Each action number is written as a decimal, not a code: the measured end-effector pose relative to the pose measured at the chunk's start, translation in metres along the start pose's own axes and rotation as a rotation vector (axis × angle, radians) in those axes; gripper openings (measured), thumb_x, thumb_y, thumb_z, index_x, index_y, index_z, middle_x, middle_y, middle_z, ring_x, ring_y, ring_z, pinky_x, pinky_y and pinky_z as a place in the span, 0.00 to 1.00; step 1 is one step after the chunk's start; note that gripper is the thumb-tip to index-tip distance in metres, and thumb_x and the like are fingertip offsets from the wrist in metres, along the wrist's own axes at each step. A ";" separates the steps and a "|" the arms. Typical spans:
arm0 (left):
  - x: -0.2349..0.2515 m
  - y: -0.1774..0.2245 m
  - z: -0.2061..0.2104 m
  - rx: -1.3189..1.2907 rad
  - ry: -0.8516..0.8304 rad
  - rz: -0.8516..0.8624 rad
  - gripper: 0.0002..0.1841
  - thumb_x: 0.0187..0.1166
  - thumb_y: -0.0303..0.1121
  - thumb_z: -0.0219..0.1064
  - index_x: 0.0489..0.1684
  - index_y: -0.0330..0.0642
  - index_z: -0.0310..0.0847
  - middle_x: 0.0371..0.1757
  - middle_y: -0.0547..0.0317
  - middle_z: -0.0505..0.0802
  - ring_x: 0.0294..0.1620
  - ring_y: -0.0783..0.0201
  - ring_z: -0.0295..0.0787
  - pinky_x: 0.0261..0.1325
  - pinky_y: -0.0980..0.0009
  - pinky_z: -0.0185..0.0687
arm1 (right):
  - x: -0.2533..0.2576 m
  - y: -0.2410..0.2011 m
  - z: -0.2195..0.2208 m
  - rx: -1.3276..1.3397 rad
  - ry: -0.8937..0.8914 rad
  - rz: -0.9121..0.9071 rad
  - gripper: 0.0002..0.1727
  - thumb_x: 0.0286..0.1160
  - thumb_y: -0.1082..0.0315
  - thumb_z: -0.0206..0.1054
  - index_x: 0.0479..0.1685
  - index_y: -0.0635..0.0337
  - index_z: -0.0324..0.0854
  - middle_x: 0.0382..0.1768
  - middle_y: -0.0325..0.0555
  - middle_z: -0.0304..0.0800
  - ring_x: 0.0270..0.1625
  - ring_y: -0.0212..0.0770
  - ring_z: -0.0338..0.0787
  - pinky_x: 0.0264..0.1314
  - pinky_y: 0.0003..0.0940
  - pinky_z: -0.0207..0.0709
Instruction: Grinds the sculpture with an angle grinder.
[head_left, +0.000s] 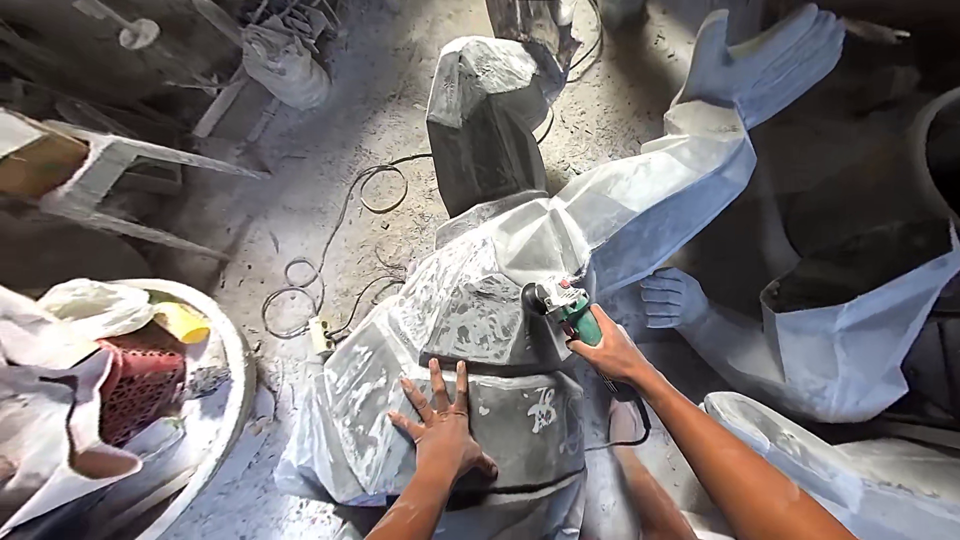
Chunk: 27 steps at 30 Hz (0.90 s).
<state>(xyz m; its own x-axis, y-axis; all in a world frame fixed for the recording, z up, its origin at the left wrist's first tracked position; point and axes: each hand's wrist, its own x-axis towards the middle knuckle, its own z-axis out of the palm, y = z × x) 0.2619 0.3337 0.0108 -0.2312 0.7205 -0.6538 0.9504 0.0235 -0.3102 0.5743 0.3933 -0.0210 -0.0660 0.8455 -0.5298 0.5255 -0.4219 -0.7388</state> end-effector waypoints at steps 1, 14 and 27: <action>0.000 -0.001 0.000 -0.001 -0.008 -0.002 1.02 -0.03 0.73 0.88 0.96 0.69 0.10 0.92 0.45 0.12 0.89 0.21 0.03 0.73 0.08 0.24 | 0.004 0.000 -0.003 -0.007 -0.005 0.012 0.37 0.64 0.42 0.77 0.71 0.45 0.70 0.41 0.46 0.90 0.41 0.44 0.92 0.43 0.52 0.86; -0.002 -0.002 0.003 -0.015 0.029 -0.002 0.98 0.01 0.73 0.88 0.99 0.64 0.25 0.95 0.37 0.21 0.90 0.16 0.12 0.76 0.10 0.23 | 0.033 -0.032 -0.046 -0.101 -0.264 0.107 0.40 0.61 0.37 0.71 0.76 0.40 0.70 0.44 0.41 0.92 0.48 0.43 0.93 0.50 0.53 0.87; -0.004 -0.012 0.002 -0.128 0.326 0.139 0.85 0.27 0.93 0.66 0.96 0.41 0.47 0.92 0.17 0.44 0.89 0.11 0.32 0.81 0.15 0.32 | 0.024 -0.031 -0.050 -0.024 -0.326 0.226 0.46 0.63 0.37 0.72 0.85 0.44 0.65 0.49 0.48 0.93 0.52 0.50 0.94 0.54 0.59 0.87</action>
<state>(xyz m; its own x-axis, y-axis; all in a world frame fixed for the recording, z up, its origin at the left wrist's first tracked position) 0.2506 0.3292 0.0154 -0.0390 0.9052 -0.4231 0.9912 -0.0187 -0.1312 0.5989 0.4427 0.0102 -0.2101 0.5822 -0.7854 0.5769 -0.5748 -0.5804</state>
